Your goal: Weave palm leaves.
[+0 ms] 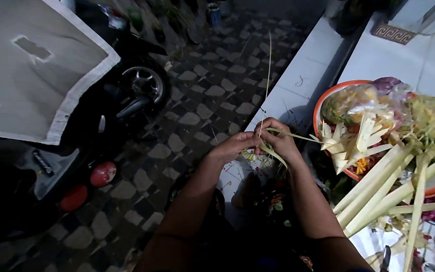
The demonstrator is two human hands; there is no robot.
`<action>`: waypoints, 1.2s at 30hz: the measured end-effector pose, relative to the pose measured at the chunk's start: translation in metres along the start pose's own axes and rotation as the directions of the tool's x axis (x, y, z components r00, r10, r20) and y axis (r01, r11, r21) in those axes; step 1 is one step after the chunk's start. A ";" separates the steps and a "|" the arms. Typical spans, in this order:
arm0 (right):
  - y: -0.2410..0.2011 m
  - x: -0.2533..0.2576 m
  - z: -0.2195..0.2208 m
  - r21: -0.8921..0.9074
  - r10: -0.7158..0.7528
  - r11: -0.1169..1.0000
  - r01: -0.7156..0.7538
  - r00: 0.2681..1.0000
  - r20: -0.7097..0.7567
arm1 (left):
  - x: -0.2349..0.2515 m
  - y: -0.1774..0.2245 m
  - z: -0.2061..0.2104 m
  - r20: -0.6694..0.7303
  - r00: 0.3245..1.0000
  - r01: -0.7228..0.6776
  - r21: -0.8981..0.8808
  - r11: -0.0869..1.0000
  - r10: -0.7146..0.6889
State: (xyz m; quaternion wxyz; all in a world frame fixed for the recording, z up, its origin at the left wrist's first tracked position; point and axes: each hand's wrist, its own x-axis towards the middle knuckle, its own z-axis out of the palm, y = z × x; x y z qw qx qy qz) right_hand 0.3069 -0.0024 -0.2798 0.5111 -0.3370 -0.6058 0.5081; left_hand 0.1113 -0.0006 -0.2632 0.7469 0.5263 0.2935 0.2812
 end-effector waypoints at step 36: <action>-0.003 -0.002 0.005 -0.581 -0.154 0.812 0.061 0.982 -0.113 | 0.005 -0.008 -0.006 -0.200 0.935 -0.096 0.654 0.750 0.295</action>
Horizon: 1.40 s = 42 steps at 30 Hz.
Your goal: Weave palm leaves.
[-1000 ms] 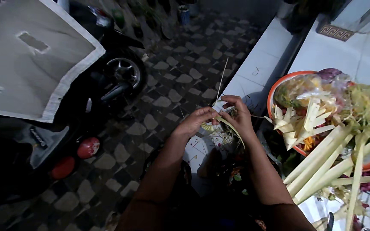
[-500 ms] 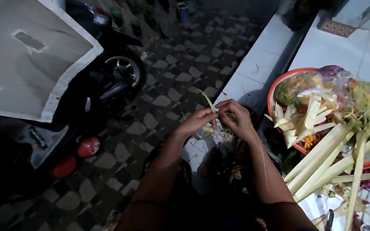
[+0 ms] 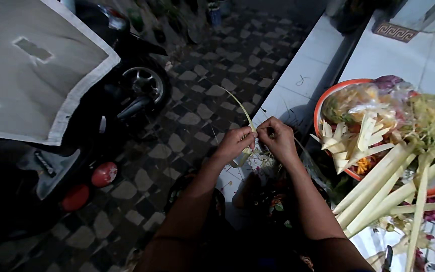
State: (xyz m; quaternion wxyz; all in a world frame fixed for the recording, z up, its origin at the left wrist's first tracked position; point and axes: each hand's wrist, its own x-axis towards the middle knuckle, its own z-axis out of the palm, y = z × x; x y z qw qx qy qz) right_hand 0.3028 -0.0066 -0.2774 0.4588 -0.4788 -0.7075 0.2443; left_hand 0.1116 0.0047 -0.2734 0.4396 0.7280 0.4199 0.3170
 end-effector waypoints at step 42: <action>0.004 0.000 0.004 0.635 0.367 0.585 -0.504 0.863 0.348 | -0.002 0.001 0.013 -0.312 0.883 -0.263 0.292 0.920 0.351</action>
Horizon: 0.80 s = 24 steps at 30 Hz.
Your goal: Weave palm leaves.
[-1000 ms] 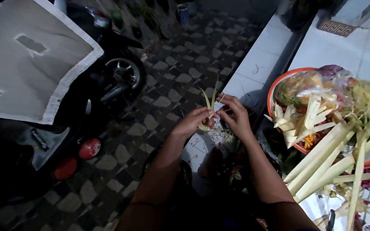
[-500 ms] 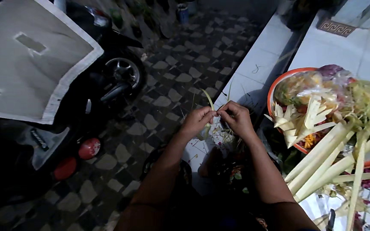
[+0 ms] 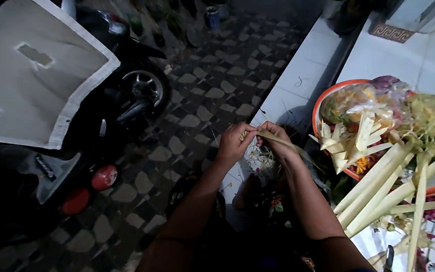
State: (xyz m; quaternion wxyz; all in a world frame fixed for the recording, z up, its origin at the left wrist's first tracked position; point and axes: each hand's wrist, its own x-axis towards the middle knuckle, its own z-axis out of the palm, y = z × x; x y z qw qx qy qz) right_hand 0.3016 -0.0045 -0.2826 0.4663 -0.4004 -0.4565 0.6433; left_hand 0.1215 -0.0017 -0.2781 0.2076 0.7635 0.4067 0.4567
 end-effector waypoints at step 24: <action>-0.011 -0.001 -0.022 -0.590 -0.387 0.673 0.446 0.892 0.233 | 0.004 0.012 -0.017 0.612 0.682 0.708 -0.417 0.570 -0.399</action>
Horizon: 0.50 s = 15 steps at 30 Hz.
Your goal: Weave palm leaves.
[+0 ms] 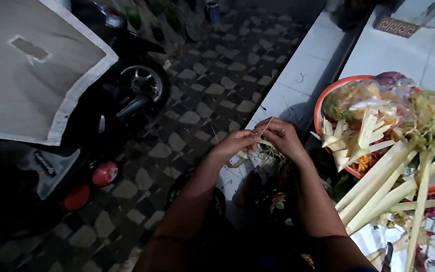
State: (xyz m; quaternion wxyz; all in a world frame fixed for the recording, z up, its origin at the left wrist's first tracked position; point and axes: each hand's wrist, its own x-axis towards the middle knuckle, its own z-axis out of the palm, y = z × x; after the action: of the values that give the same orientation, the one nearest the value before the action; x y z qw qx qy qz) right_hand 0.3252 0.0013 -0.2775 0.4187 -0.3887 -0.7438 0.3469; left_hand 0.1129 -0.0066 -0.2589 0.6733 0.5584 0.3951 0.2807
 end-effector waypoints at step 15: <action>0.001 0.004 0.008 -0.173 -0.220 0.964 0.200 0.970 -0.104 | 0.002 -0.003 -0.014 -0.039 0.999 -0.027 -0.273 0.962 0.017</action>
State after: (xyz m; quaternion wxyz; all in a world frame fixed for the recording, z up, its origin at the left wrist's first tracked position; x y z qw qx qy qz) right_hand 0.3170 0.0035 -0.2808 0.4650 -0.3608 -0.7794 0.2148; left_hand 0.1021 0.0019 -0.2630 0.7336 0.4593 0.3584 0.3498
